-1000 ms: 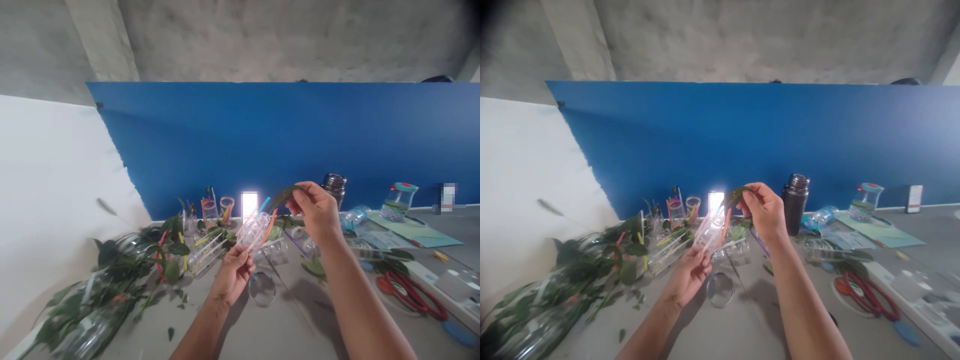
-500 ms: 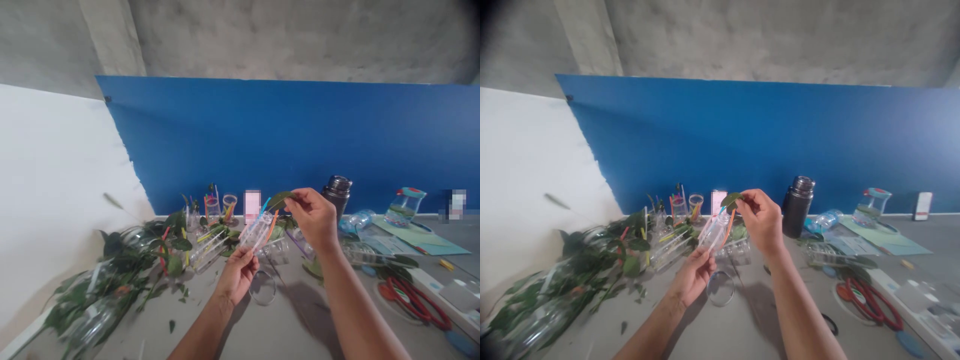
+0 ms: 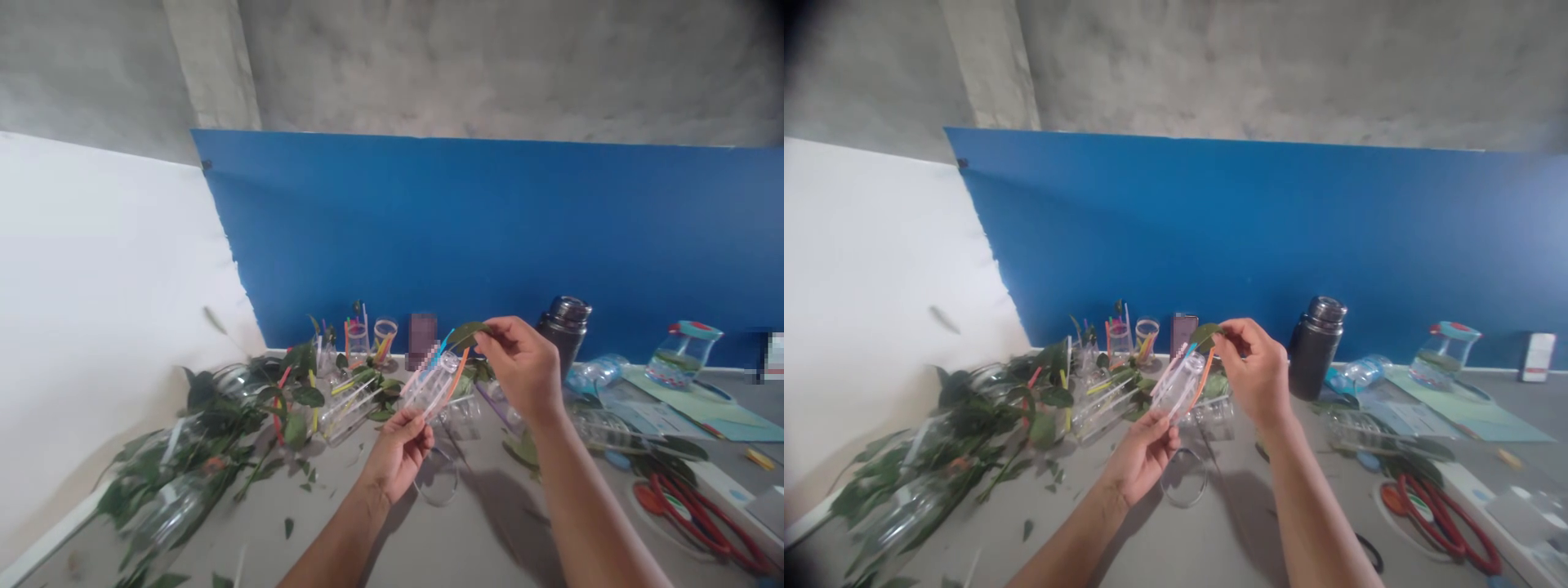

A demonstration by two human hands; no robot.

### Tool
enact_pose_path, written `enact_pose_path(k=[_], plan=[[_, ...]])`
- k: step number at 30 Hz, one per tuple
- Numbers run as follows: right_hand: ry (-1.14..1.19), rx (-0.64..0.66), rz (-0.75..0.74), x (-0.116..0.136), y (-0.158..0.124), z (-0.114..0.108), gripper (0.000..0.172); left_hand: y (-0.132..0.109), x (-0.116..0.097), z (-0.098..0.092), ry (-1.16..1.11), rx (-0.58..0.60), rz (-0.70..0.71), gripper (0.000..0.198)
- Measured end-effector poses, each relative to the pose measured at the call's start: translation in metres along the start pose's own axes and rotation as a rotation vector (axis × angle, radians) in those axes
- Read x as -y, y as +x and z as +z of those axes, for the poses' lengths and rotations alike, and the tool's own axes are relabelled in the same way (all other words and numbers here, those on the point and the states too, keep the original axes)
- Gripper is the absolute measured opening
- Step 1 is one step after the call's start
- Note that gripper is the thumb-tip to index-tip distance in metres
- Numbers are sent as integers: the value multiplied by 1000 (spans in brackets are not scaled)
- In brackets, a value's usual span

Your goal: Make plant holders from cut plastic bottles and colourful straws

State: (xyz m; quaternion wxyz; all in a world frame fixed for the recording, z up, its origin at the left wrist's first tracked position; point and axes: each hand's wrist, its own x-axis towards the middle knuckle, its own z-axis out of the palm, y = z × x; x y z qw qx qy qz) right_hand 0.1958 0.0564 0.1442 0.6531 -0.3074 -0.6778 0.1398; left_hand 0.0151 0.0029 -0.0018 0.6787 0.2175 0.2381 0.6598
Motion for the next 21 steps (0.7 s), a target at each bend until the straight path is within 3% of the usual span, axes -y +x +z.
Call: enact_pose_path(k=[10,17,21], plan=[[-21,57,50,5,0,1,15,0,-1,1,5,4,9,35],[19,199,92,8,-1,3,19,-2,-2,3,-29,-21,-9,37],[9,147,103,12,0,0,27,-2,-3,2,-72,-16,-13,36]])
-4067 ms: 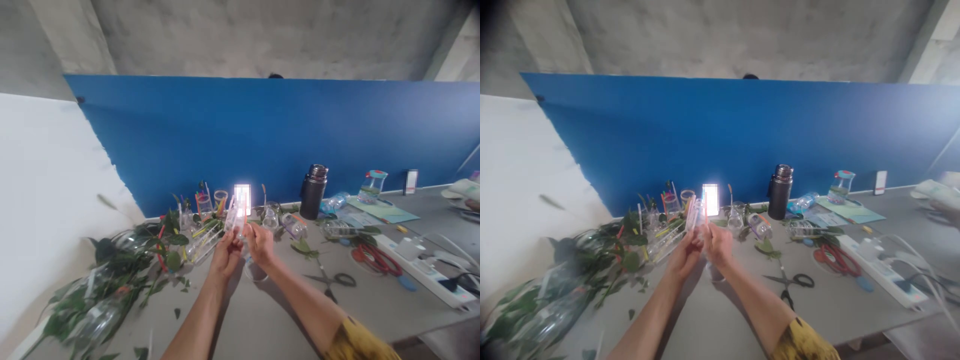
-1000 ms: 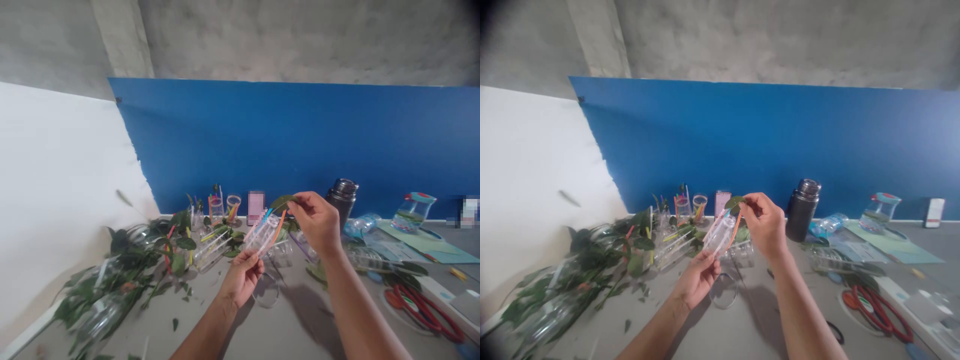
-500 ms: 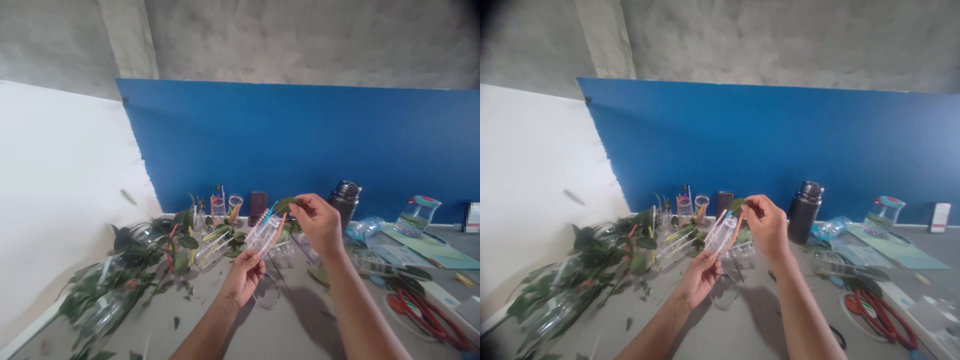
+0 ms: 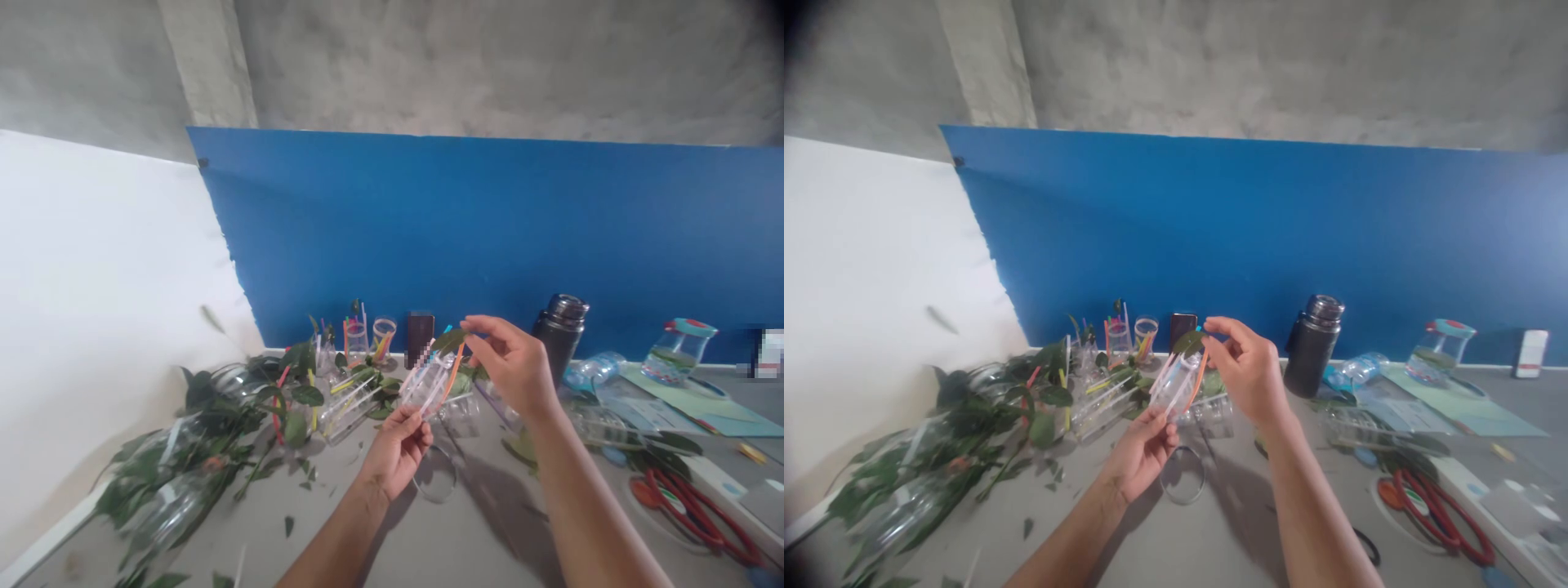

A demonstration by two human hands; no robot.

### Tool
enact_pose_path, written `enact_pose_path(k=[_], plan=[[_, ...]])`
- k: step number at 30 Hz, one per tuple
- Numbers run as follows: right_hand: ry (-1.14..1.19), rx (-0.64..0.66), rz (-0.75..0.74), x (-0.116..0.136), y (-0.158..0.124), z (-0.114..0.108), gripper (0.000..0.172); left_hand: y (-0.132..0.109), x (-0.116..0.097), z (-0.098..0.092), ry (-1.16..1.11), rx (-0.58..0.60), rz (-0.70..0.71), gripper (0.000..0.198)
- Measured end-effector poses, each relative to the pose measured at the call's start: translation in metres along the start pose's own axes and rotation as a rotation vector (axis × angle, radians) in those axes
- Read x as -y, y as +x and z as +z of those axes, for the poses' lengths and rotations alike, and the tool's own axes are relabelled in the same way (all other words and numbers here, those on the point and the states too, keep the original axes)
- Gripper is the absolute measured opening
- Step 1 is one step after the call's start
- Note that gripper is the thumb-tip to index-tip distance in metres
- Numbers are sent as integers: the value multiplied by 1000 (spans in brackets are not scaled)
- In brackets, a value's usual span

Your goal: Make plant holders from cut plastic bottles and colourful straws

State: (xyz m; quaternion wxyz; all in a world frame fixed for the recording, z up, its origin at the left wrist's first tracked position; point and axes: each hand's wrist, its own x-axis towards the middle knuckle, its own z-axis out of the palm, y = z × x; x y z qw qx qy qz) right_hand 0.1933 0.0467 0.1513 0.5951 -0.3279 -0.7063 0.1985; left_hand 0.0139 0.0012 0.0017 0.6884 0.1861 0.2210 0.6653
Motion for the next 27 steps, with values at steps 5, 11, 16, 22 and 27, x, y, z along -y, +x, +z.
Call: enact_pose_path(k=[5,11,16,22,27], plan=[[46,-293,-6,4,5,-6,28,2,-1,-2,-47,18,-3,30],[-132,47,330,-40,3,-10,26,2,-9,2,-87,-6,16,24],[-624,364,329,-84,-19,-8,19,2,-22,5,-93,-4,50,19],[-825,737,80,-90,-54,15,60,3,-28,6,-86,-13,91,19],[-1004,726,162,-90,-60,25,53,4,-28,5,-111,-22,76,22]])
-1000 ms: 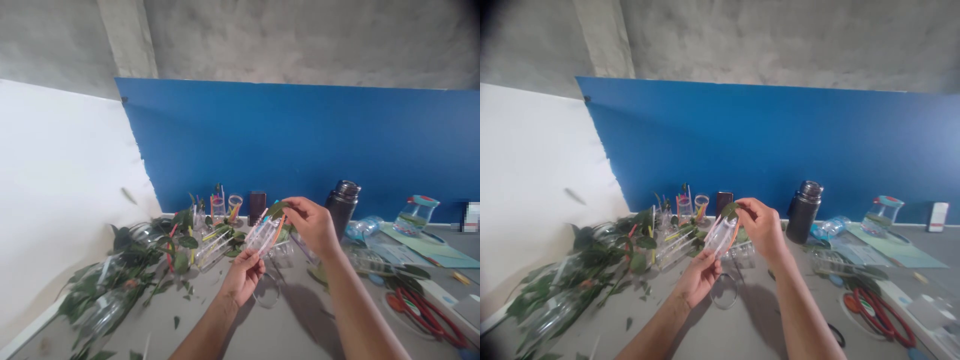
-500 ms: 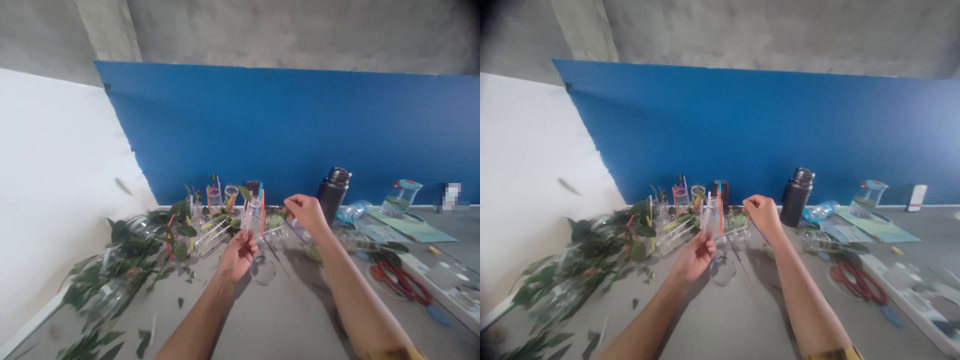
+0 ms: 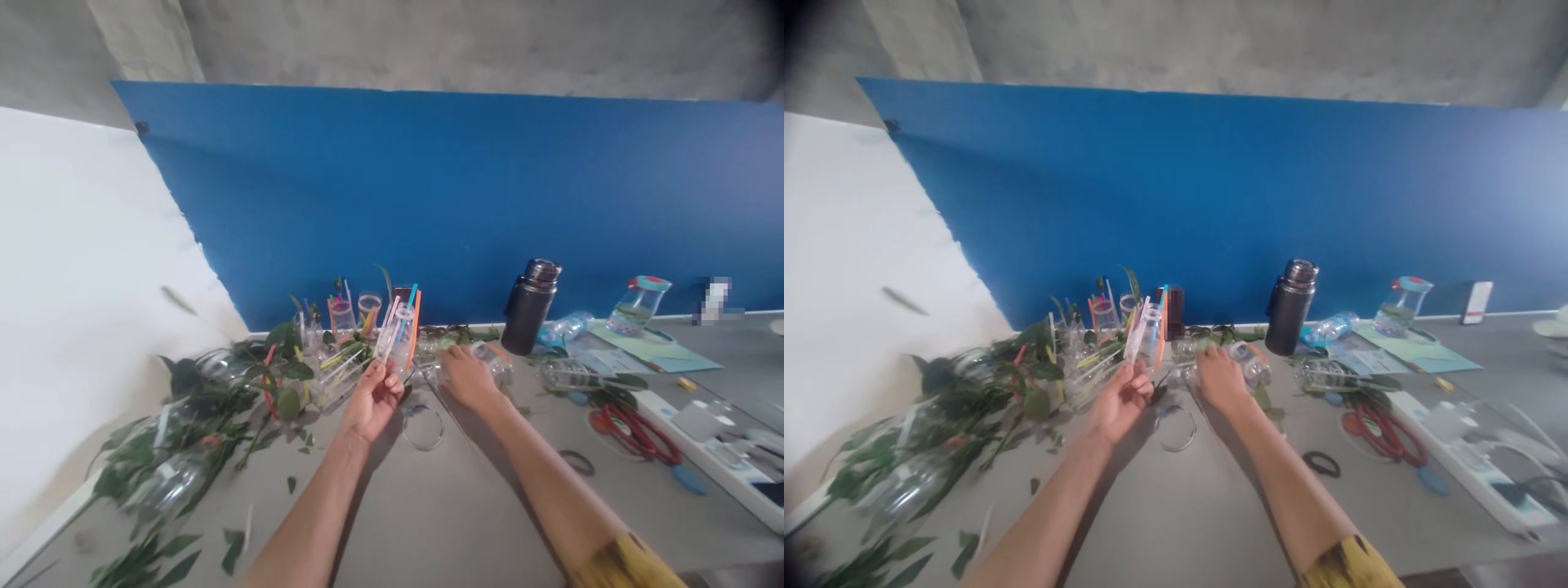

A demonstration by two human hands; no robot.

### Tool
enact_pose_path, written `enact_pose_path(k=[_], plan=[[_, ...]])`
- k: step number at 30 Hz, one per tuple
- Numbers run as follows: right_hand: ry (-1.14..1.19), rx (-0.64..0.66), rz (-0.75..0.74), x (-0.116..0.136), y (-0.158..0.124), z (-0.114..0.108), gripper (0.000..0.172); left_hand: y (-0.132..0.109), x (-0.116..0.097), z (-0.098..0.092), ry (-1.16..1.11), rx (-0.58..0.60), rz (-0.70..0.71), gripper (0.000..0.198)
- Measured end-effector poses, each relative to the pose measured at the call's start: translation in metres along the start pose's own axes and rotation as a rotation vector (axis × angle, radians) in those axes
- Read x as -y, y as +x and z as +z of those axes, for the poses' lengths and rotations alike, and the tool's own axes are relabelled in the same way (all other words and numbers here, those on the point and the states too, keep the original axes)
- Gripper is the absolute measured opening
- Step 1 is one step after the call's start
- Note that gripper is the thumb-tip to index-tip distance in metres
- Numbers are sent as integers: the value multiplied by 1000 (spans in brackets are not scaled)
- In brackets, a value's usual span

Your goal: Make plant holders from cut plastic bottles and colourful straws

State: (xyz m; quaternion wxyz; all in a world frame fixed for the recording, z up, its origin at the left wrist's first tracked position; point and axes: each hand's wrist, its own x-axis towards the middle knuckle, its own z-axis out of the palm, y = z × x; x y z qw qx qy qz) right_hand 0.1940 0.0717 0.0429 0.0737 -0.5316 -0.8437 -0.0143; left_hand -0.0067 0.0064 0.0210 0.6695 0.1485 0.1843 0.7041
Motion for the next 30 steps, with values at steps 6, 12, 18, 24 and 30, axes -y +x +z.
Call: enact_pose_path(k=[6,12,18,24,30], plan=[[-33,-9,182,-17,16,2,40,-2,-1,3,-7,25,6,27],[-91,-38,253,-30,14,5,43,-3,-2,5,-11,17,12,27],[-62,-159,265,-32,8,6,40,-3,-1,5,1,35,15,26],[50,-286,362,-40,-7,-30,43,-3,-3,5,28,34,3,26],[-28,-357,492,-74,-72,-68,38,-2,-5,6,13,38,-3,25]])
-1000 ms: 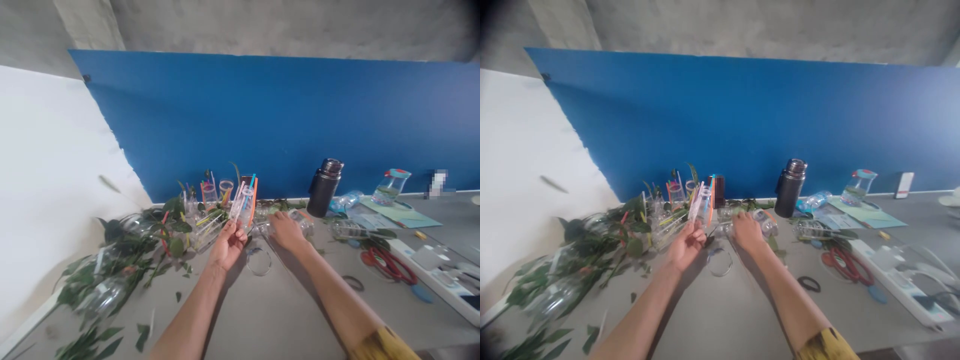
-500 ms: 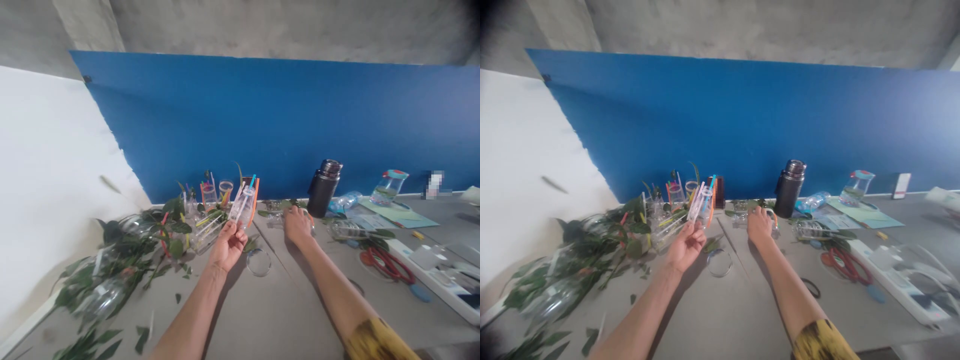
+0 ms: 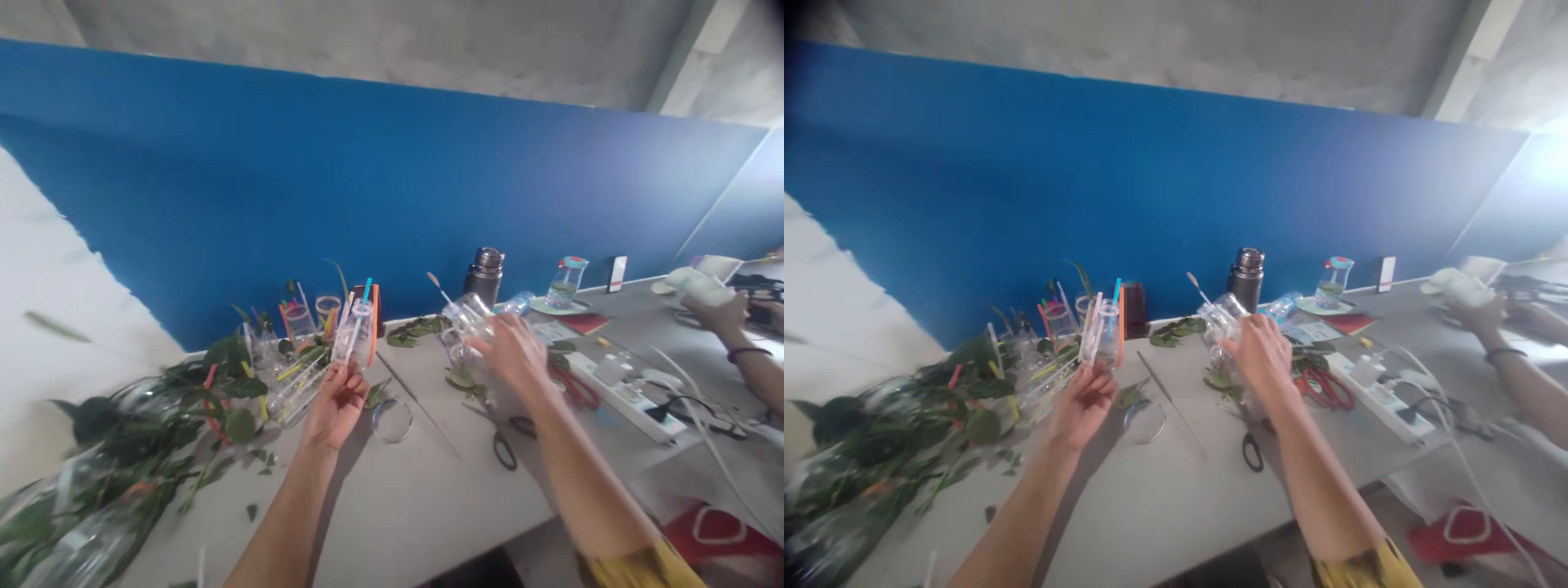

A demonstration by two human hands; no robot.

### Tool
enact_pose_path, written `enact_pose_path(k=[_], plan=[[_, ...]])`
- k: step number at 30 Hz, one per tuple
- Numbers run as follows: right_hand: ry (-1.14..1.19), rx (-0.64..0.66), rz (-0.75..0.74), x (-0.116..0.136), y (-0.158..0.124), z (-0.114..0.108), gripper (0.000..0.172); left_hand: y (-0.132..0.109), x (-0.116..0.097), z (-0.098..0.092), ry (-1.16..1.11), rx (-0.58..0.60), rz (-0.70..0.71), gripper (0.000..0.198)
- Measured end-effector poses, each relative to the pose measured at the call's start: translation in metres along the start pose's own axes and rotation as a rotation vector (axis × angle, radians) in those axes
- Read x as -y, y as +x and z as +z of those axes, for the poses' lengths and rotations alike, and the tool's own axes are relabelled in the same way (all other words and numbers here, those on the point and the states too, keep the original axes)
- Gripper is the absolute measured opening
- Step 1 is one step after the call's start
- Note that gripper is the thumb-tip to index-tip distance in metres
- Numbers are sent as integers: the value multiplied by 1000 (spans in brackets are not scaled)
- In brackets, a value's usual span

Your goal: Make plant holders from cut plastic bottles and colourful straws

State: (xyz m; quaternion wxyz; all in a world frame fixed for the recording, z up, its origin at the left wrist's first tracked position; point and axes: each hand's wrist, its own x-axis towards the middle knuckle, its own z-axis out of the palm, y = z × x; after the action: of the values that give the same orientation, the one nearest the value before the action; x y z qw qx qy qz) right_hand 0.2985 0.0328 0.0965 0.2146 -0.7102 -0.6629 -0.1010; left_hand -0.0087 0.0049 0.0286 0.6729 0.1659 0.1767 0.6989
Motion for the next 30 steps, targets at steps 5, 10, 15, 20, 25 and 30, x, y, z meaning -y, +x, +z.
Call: enact_pose_path(k=[5,10,15,20,25,30], plan=[[-45,133,119,-55,-20,2,49,-1,2,1,9,4,-2,24],[97,197,167,-78,-17,22,70,-2,2,2,-15,-23,0,24],[132,17,64,-81,-26,37,57,-2,1,2,-5,-17,-3,25],[73,169,-46,-90,-33,50,41,0,2,0,-31,-26,6,26],[180,196,-123,-112,-31,56,53,1,3,-3,-31,9,5,26],[130,1,92,-117,-27,51,48,0,2,-4,-16,19,4,25]])
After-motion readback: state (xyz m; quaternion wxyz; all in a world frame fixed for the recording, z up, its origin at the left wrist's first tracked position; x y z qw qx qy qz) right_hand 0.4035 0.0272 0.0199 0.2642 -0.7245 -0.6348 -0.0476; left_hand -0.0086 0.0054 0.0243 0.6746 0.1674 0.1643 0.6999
